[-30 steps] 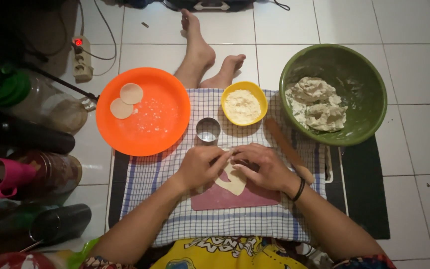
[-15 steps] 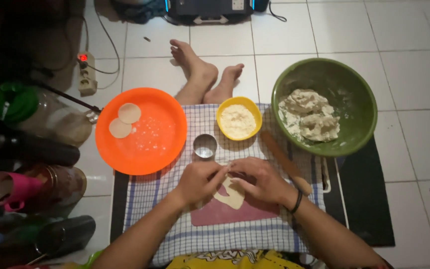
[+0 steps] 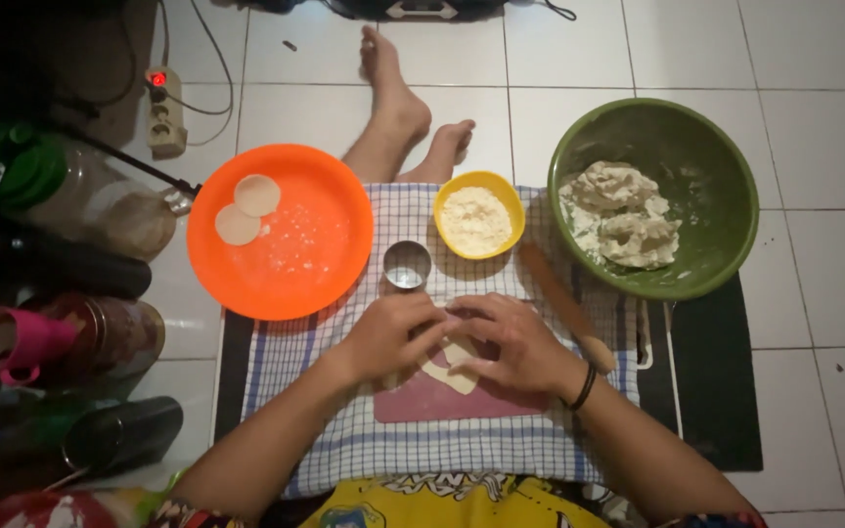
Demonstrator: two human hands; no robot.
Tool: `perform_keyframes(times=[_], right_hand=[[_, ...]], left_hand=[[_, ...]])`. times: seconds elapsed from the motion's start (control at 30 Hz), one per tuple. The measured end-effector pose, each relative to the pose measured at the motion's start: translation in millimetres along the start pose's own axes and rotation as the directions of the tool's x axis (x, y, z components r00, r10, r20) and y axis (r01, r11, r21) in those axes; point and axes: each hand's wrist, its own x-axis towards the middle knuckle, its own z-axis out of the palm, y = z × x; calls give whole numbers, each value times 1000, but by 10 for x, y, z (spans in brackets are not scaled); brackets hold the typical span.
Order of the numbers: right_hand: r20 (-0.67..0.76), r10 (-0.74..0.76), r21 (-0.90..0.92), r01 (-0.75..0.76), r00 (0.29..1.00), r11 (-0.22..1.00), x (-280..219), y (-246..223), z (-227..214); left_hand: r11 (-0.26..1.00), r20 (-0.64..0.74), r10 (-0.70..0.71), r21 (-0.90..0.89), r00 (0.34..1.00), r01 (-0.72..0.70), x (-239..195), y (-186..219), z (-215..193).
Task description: Preparing filled dough items by placing filling on pre-cut dough circles and pinching the edges to seal them.
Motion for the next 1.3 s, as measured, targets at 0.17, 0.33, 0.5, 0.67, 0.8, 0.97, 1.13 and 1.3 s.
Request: perform_keyframes(times=[0.17,0.33,0.5,0.67,0.8,0.97,1.13,1.3], right_hand=[[13,13,-42,-12,1000,999,-56,149,83],[23,34,-38,-33,999,999,-11,122,67],[32,27,-23,-26,999,999,-28,132,84],[29,27,-4,-26,999,1000,1,83,28],[26,11,-14,-11,1000,1000,-4,94,20],[-1,-3,-23,3,1000,1000,-33,136,52],[29,-19,-17,19,999,1000,-10,88,6],[39,-66,-59,68,997,996,-12,56,12]], left_hand=[[1000,-4,-2,-7,1000,2,1,-96,22],[1000,-40,18,15,999,-17,-20,-104,13],[999,-49,-3,45,999,5,-43,-64,22],[999,-58,-12,52,998,15,-30,-19,-9],[999,-76,-1,52,997,5,-52,-69,38],[999,-81,2,50,997,2,-43,-72,47],[999,-103,13,53,995,-8,-104,-207,143],[999,-86,-11,51,996,16,-100,-148,80]])
